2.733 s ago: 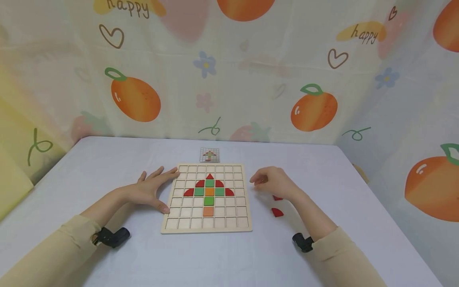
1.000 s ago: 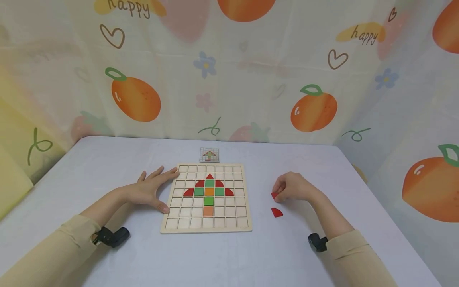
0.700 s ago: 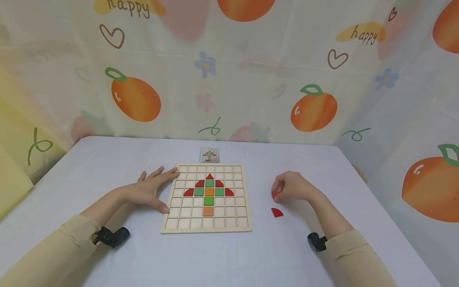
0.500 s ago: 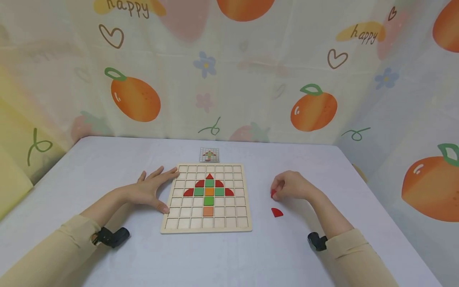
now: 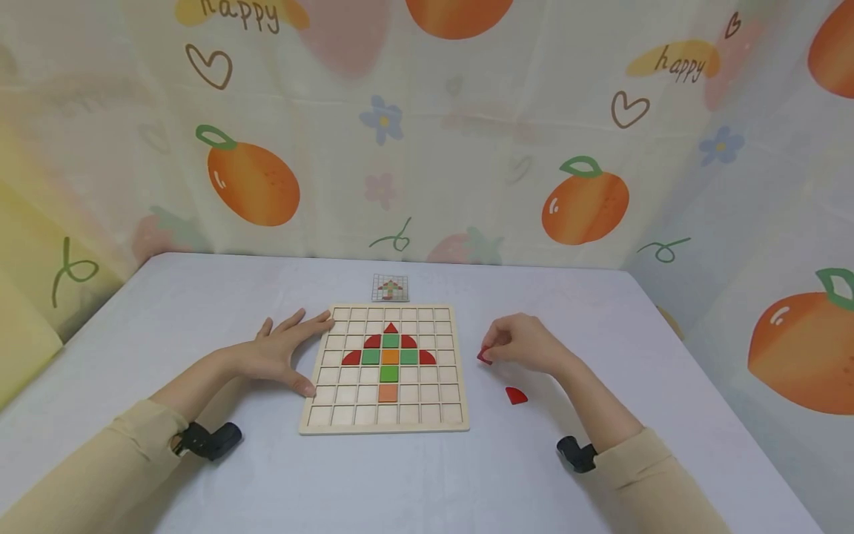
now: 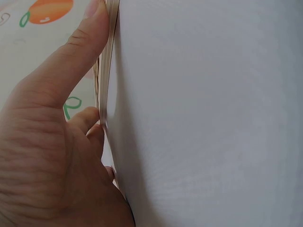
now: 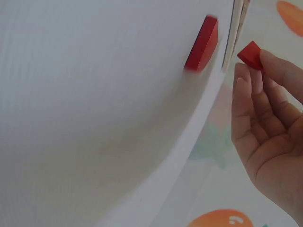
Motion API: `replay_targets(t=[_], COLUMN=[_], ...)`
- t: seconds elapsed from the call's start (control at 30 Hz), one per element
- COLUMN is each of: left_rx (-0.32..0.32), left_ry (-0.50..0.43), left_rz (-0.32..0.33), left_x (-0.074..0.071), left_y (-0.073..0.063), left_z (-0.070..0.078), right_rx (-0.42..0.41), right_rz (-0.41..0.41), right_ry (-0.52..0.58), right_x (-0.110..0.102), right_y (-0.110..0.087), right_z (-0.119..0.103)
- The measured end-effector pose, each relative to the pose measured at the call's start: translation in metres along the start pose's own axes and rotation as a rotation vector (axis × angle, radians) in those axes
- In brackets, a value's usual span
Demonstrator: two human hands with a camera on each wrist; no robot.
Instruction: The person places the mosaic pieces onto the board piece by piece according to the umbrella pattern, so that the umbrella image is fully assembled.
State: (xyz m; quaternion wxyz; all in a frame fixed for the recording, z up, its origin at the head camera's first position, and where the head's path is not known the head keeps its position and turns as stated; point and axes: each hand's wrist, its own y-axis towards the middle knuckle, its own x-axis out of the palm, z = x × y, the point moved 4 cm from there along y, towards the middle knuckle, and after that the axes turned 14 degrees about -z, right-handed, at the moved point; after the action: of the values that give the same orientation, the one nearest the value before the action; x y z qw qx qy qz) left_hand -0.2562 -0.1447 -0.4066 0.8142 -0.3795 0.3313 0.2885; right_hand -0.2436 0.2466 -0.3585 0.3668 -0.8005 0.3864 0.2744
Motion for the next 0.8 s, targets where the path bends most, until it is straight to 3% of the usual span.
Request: replay_targets(t=[0.47,0.8], left_rx=[0.000,-0.006], left_ry=[0.011,0.008], left_rz=[0.003,-0.003], left_x=[0.001,0.000], left_y=[0.002,0.000], left_z=[0.001,0.002], right_rx=[-0.125,-0.206], right_rz=[-0.065,-0.127], right_ry=[0.155,0.131], right_x=[0.024,0.043], right_y=[0.011,0.017], right_z=[-0.030,-0.061])
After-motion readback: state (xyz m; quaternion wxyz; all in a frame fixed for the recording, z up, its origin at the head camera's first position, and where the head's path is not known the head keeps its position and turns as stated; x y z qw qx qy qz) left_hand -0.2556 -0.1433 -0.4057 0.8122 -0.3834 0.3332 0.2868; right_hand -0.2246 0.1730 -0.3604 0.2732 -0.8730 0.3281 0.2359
